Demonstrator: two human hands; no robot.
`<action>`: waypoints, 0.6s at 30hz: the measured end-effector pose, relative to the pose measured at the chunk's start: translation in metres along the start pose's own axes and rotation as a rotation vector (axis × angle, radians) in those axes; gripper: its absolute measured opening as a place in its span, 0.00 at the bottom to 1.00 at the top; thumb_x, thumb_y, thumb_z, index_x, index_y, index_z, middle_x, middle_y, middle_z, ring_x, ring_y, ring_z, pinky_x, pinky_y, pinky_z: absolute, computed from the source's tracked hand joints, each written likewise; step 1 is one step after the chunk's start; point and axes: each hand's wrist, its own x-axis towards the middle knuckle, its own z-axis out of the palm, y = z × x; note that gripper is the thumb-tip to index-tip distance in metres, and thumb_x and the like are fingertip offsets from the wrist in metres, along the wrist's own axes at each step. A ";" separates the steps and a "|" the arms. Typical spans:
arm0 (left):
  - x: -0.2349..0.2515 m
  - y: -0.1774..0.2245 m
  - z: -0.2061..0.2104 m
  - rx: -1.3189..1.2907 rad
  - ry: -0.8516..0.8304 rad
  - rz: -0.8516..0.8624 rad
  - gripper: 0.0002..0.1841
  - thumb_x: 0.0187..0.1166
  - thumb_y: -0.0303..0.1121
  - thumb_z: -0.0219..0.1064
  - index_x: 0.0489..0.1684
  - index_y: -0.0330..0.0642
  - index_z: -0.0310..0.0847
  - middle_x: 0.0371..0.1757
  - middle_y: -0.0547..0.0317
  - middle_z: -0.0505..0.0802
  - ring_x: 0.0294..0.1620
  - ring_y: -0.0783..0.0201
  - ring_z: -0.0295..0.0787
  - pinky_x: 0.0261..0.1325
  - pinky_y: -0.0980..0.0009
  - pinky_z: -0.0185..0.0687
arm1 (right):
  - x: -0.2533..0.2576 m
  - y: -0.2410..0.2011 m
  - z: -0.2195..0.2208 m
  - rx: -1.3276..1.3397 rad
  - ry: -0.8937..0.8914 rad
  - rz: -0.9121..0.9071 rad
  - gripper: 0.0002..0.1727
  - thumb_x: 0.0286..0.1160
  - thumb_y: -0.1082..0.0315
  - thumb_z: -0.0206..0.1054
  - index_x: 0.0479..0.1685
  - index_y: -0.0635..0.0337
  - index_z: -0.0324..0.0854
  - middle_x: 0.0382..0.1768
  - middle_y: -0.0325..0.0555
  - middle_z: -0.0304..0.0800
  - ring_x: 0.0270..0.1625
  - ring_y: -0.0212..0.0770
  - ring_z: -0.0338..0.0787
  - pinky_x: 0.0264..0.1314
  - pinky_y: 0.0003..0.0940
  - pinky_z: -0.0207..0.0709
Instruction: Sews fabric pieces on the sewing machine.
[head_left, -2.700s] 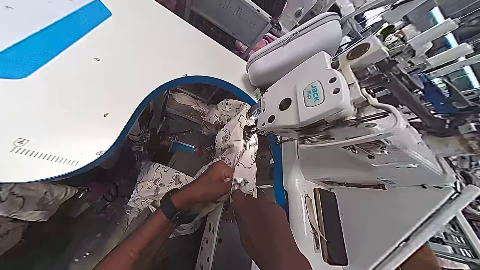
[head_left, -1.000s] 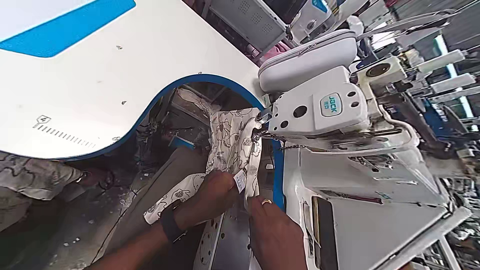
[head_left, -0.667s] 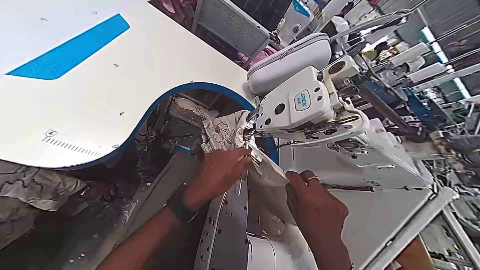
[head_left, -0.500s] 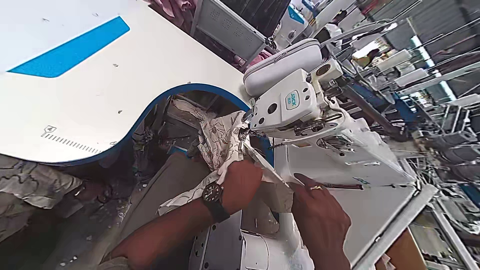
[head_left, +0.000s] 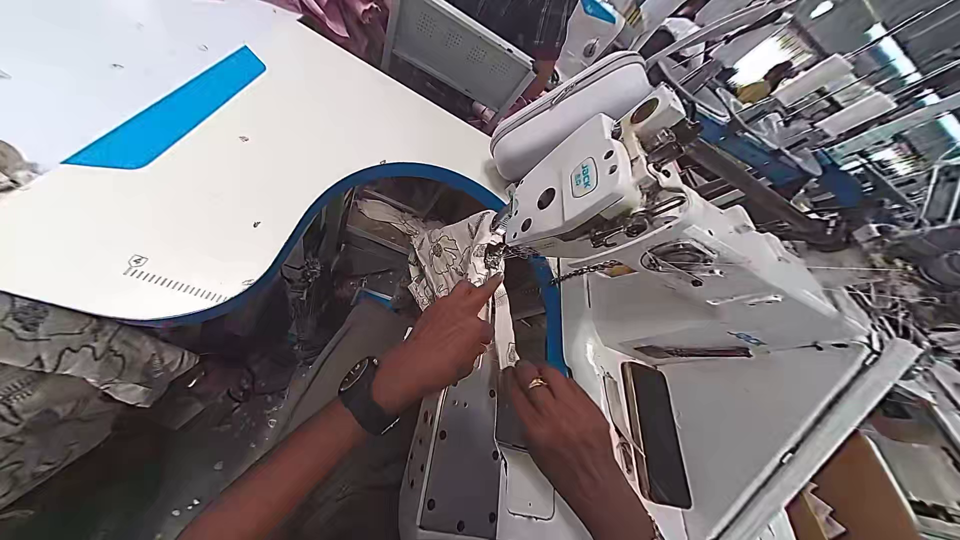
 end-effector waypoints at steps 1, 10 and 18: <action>0.004 -0.002 -0.004 -0.012 -0.071 0.028 0.08 0.77 0.26 0.66 0.37 0.32 0.92 0.88 0.34 0.68 0.78 0.34 0.72 0.70 0.45 0.74 | 0.004 -0.008 0.003 -0.002 0.019 -0.051 0.11 0.69 0.77 0.60 0.31 0.62 0.90 0.32 0.49 0.91 0.30 0.48 0.89 0.23 0.34 0.75; -0.009 -0.010 0.023 -0.456 0.201 -0.062 0.08 0.72 0.25 0.68 0.27 0.28 0.91 0.78 0.34 0.81 0.79 0.45 0.80 0.78 0.53 0.70 | 0.015 -0.020 0.009 0.163 0.116 0.126 0.15 0.76 0.66 0.60 0.21 0.58 0.84 0.19 0.46 0.80 0.13 0.39 0.77 0.10 0.28 0.65; -0.003 -0.007 0.032 -0.426 0.388 -0.220 0.11 0.80 0.34 0.66 0.38 0.36 0.93 0.42 0.52 0.93 0.42 0.64 0.87 0.48 0.67 0.79 | 0.016 -0.017 0.004 0.075 -0.039 0.399 0.19 0.72 0.56 0.64 0.26 0.63 0.87 0.11 0.48 0.80 0.11 0.47 0.82 0.08 0.39 0.65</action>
